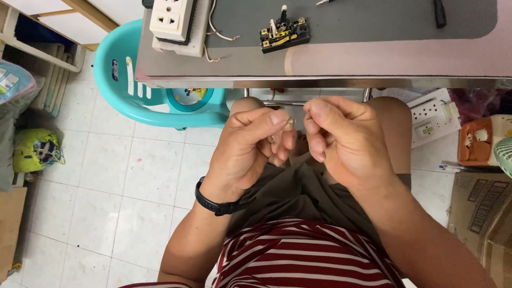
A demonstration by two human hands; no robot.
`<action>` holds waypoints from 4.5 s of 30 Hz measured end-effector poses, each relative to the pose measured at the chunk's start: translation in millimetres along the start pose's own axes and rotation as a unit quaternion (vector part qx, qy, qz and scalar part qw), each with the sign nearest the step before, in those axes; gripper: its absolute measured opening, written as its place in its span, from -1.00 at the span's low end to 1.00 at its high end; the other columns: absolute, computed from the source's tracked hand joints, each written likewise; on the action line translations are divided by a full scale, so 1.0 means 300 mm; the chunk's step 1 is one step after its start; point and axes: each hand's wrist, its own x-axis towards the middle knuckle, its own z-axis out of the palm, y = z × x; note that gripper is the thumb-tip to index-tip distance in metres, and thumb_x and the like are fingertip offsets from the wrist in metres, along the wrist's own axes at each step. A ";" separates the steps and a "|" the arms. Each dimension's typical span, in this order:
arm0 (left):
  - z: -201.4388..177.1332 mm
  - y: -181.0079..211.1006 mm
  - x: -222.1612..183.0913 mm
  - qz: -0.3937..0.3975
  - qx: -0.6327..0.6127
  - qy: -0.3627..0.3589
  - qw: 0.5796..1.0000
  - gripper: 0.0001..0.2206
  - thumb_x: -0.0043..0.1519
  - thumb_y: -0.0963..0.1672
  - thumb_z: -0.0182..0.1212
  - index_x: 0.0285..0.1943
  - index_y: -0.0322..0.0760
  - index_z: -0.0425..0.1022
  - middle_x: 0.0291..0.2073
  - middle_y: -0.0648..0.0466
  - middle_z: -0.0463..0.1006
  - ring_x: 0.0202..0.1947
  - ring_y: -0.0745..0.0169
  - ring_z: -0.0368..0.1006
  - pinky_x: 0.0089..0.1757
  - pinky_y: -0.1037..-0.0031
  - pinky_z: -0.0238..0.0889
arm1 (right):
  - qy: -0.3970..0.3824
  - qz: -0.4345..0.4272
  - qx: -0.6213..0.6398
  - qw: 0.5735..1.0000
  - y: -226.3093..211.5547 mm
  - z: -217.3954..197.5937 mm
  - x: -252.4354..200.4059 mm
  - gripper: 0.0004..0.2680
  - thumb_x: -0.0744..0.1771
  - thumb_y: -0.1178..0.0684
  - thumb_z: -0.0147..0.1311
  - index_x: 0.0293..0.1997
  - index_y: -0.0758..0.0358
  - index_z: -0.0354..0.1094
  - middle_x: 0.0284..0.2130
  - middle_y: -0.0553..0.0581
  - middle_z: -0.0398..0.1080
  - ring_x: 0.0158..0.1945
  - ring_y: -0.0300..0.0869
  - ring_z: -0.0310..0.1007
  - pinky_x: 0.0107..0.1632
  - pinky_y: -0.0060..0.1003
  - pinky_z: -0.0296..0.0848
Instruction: Manually reassembling a small electronic component by placing metal contacts and parts onto a circuit board.
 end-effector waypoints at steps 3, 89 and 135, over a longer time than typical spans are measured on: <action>-0.001 0.002 0.004 -0.013 -0.005 -0.029 0.999 -0.76 0.16 -0.14 0.20 -0.56 -0.37 0.44 -0.64 -0.07 0.47 -0.71 0.27 0.31 -0.62 0.58 0.16 | -0.084 -0.037 -0.029 0.995 0.000 -0.021 0.004 -0.86 0.33 0.26 0.00 -0.06 0.47 0.40 -0.51 0.20 0.40 -0.58 -0.19 0.35 -0.57 -0.43 0.35; 0.059 -0.048 0.018 -0.008 0.119 0.126 0.985 -0.69 0.18 -0.12 0.20 -0.65 -0.27 0.35 -0.75 0.11 0.33 -0.77 0.43 0.17 -0.71 0.66 -0.06 | -0.060 -0.429 -0.442 0.786 0.052 -0.024 -0.054 -0.85 0.35 0.37 -0.06 -0.01 0.57 0.33 -0.21 0.34 0.37 -0.31 -0.08 0.48 -0.23 -0.35 0.51; 0.063 -0.064 0.295 0.107 0.159 0.205 0.960 -0.80 0.23 -0.17 0.15 -0.46 -0.37 0.52 -0.64 0.02 0.53 -0.70 0.38 0.40 -0.64 0.65 0.27 | -0.130 -0.362 -0.646 0.660 -0.211 -0.033 0.315 -0.93 0.28 0.26 0.09 -0.33 0.20 0.46 -0.43 0.02 0.47 -0.44 -0.22 0.42 -0.41 -0.37 0.27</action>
